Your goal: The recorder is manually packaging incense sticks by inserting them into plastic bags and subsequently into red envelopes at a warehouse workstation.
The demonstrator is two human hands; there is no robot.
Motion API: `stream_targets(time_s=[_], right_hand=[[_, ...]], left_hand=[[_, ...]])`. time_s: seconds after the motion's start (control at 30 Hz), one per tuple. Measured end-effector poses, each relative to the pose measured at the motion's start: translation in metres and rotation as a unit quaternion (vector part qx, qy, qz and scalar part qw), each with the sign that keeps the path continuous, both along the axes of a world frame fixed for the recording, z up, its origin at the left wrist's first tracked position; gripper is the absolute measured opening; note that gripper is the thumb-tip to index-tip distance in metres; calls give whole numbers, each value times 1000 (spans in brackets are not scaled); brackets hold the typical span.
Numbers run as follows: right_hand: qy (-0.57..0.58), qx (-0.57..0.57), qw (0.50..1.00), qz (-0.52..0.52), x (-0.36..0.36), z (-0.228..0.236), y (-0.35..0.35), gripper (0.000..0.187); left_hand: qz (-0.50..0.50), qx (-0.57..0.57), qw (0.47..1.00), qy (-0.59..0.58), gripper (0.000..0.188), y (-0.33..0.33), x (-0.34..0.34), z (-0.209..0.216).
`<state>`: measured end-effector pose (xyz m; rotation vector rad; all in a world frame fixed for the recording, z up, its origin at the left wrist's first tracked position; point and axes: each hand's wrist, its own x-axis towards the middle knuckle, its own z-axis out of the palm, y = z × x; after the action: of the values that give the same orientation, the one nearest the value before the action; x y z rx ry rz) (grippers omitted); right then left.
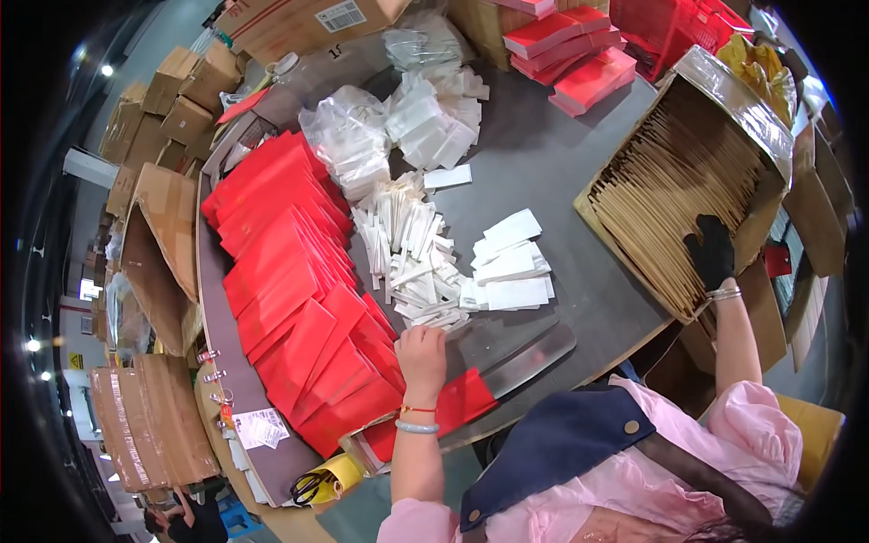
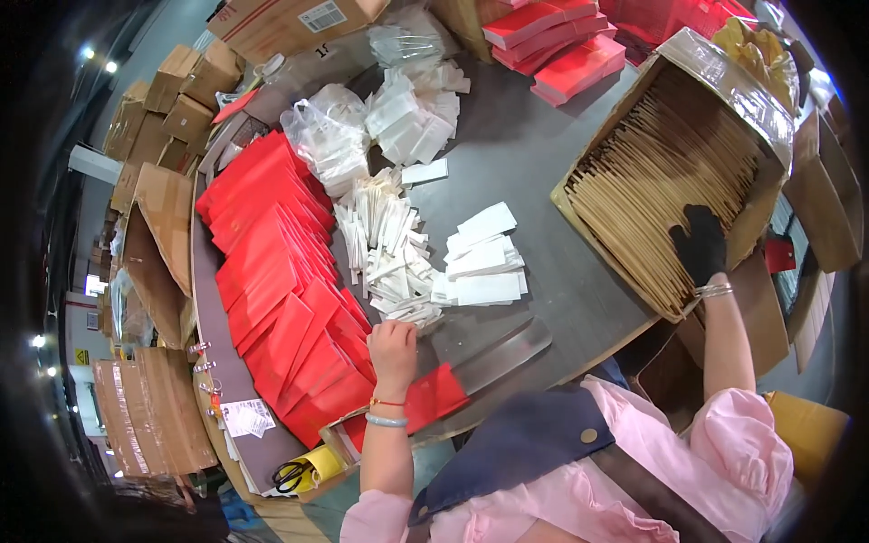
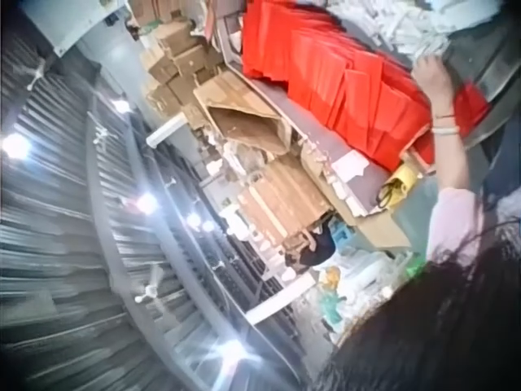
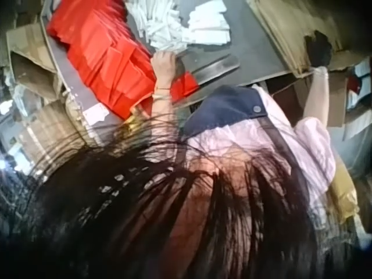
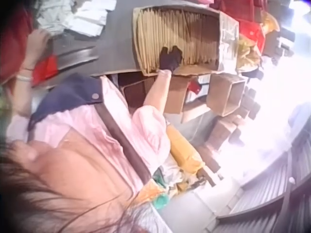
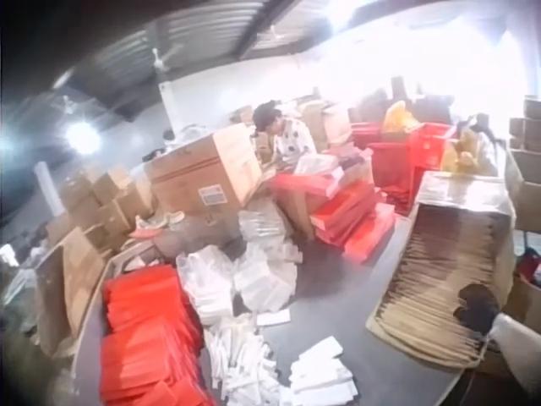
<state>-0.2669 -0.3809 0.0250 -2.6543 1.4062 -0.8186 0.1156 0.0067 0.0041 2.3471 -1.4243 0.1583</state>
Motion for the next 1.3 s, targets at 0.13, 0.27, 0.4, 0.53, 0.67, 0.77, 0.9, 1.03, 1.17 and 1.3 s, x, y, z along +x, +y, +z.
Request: stream_targets(time_s=[0.13, 0.27, 0.4, 0.53, 0.67, 0.77, 0.9, 1.03, 1.17, 1.3], right_hand=[[57, 130, 990, -5, -16, -5, -13, 23], [59, 183, 981, 10, -3, -7, -11, 23], [109, 157, 981, -29, -5, -13, -9, 27], [39, 57, 996, -60, -13, -32, -13, 31], [-111, 30, 990, -77, 3, 18, 14, 26], [-98, 126, 971, 180, 43, 42, 58, 20], [9, 244, 890, 386, 109, 33, 118, 23], [146, 234, 866, 418, 108, 11, 139, 24], [210, 168, 860, 434, 115, -10, 153, 20], [35, 176, 839, 514, 144, -35, 179, 15]], left_hand=[[-70, -155, 981, 97, 10, -62, -30, 21], [-148, -77, 985, 50, 9, -92, -31, 17], [-145, -85, 981, 94, 10, -88, -34, 3], [-117, -99, 977, 146, 10, -81, -42, 4], [-67, -113, 954, 271, 9, -60, -62, 41], [-99, 4, 927, 362, 7, -32, -82, 31], [-62, 30, 980, 184, 16, -11, -99, 16], [28, -42, 982, 181, 50, 10, -100, 26], [-1, 31, 987, 155, 63, 43, -102, 23], [-17, 13, 981, 194, 67, 11, -115, 19]])
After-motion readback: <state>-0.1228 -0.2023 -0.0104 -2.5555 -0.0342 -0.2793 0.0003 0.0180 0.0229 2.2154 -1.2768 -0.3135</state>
